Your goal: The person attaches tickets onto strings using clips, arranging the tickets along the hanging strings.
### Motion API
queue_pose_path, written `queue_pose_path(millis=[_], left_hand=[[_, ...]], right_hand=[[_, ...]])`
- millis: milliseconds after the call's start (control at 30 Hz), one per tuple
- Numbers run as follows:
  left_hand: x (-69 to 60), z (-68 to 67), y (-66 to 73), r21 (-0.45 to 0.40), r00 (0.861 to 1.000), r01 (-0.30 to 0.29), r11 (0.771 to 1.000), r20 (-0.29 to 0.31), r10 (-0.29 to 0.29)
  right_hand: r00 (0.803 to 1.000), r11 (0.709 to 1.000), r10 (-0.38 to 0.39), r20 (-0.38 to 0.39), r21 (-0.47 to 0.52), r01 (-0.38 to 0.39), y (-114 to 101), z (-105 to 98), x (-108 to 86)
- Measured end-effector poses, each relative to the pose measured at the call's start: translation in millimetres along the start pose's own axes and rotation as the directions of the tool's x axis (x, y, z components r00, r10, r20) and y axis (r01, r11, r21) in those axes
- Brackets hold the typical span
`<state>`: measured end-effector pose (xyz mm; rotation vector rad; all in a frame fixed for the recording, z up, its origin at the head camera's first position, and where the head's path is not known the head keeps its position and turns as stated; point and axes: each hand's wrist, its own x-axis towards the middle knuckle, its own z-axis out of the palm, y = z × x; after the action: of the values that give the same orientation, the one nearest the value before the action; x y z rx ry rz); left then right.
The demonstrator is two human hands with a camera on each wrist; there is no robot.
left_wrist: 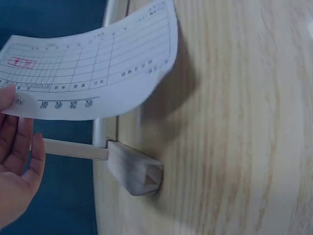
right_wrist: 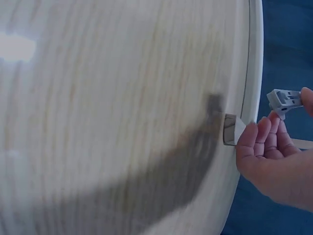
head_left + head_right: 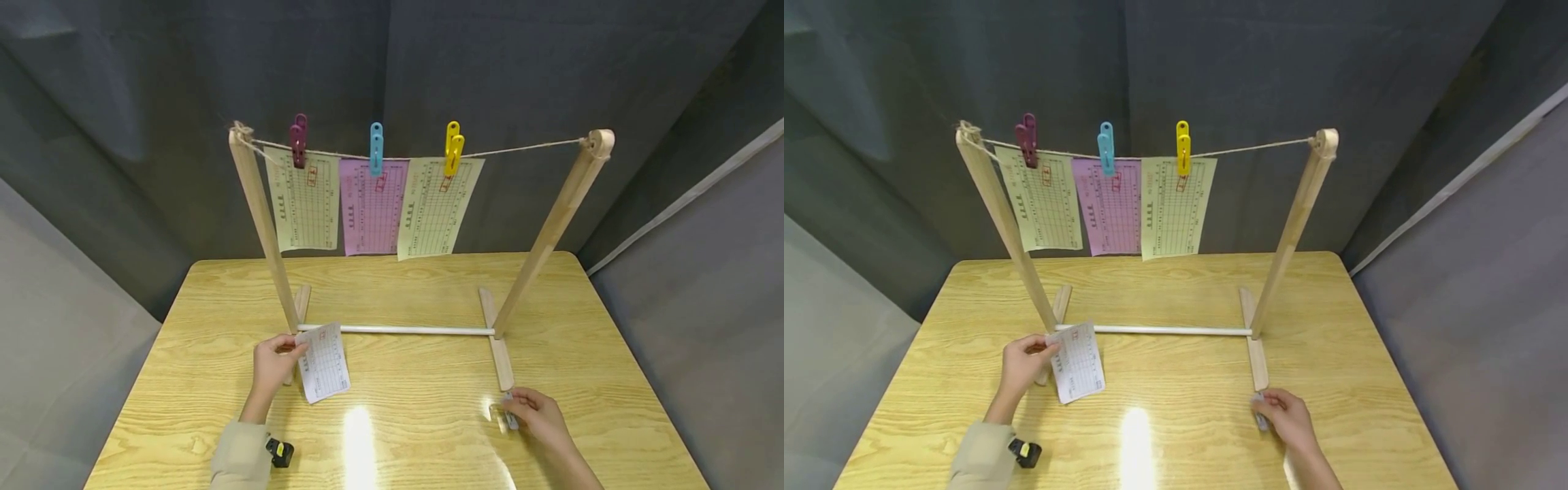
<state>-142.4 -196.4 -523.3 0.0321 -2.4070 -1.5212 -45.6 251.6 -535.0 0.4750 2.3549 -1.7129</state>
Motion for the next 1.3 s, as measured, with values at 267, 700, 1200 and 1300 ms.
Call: queue_pose_path(millis=[267,700,1200,1300], left_hand=[[-2.0,-6.0,22.7,-0.068,1.000,0.014,0.998,0.001,-0.014],[-4.3,-6.6,57.4,-0.123,0.996,-0.081,0.989,0.013,0.083],[-14.4,0.8,106.0,-0.148,0.984,-0.167,0.975,0.033,0.174],[-15.8,3.5,109.6,-0.163,0.978,-0.194,0.967,0.048,0.204]], right_hand=[[0.999,0.999,-0.039,-0.020,0.024,0.039,-18,-4,-0.7],[0.984,0.963,-0.162,-0.078,0.207,0.175,-36,-15,1.2],[0.936,0.776,-0.346,-0.064,0.541,0.324,-62,-19,1.5],[0.939,0.773,-0.336,-0.075,0.547,0.321,-66,-17,1.5]])
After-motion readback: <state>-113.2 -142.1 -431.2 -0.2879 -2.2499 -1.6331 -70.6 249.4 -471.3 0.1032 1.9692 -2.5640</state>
